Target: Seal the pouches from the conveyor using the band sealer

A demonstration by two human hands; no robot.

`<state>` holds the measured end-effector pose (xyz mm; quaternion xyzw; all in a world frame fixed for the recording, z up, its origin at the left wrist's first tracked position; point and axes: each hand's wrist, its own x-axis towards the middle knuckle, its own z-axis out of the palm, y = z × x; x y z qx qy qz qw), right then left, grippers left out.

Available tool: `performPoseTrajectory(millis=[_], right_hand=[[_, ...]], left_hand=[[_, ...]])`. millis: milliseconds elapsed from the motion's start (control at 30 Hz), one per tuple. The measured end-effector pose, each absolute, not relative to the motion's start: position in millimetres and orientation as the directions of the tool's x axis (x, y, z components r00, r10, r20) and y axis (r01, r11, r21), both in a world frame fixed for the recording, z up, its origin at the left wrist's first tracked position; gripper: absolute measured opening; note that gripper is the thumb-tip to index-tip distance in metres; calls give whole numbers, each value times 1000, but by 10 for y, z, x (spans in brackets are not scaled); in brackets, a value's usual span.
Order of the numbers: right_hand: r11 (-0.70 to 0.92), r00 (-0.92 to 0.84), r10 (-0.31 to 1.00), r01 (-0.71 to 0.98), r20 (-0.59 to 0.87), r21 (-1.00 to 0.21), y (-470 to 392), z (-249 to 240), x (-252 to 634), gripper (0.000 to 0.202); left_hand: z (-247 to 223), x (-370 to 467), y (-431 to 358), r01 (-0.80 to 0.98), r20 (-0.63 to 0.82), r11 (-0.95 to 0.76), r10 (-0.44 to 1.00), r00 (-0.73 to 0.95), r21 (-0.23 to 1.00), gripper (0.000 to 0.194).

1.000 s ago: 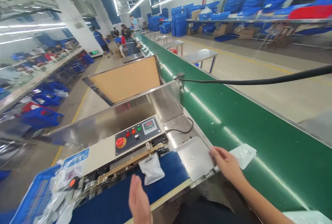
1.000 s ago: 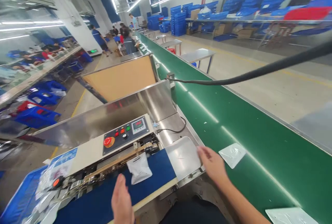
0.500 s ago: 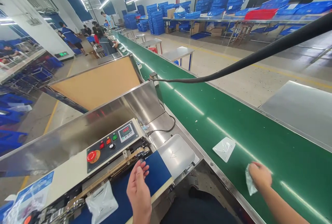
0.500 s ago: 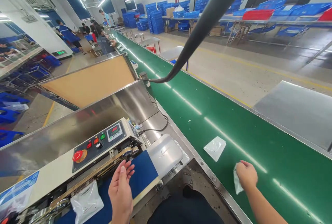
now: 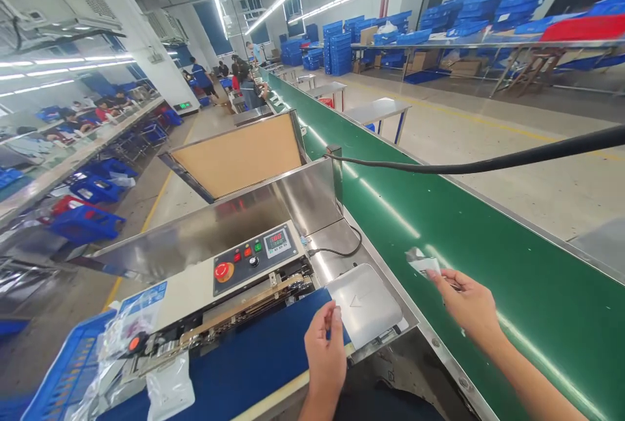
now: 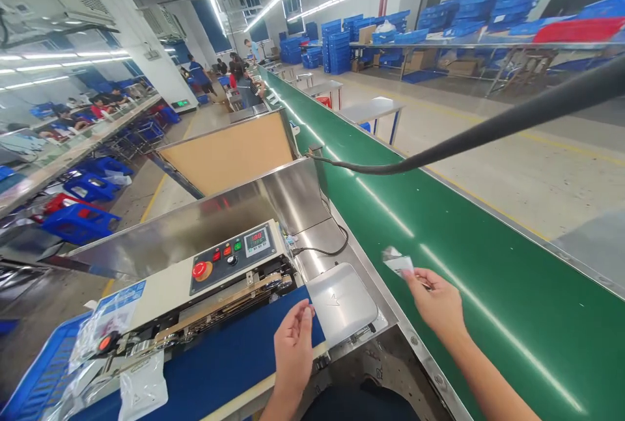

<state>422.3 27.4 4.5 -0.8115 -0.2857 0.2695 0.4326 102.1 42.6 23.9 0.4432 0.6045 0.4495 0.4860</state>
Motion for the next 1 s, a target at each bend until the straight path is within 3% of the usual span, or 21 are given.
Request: performPoseTrajectory(millis=[133, 300, 433, 633, 800, 900, 1000], right_hand=[[-268, 372, 908, 159, -194, -950, 445, 562, 3390, 59], [-304, 86, 948, -33, -305, -952, 483, 676, 2933, 55], [-345, 5, 939, 69, -345, -936, 509, 683, 2993, 48], [-270, -180, 933, 224, -312, -936, 648, 638, 2970, 50], [-270, -103, 945, 298, -312, -916, 839, 486, 3003, 57], [-389, 25, 914, 331, -404, -860, 1053, 375, 2966, 59], [-445, 41, 886, 358, -462, -821, 1293, 273, 2777, 57]], left_hand=[[346, 1247, 480, 138, -40, 37, 999, 19, 990, 56], [422, 1274, 542, 82, -29, 26, 999, 31, 996, 57], [299, 1121, 511, 71, -81, 83, 996, -30, 994, 62], [273, 1067, 482, 152, -48, 43, 998, 29, 987, 61], [178, 1082, 614, 138, -132, 139, 990, -54, 981, 56], [-2, 1050, 779, -21, -301, 302, 936, -180, 953, 54], [-143, 949, 927, -141, -381, 357, 895, -233, 923, 55]])
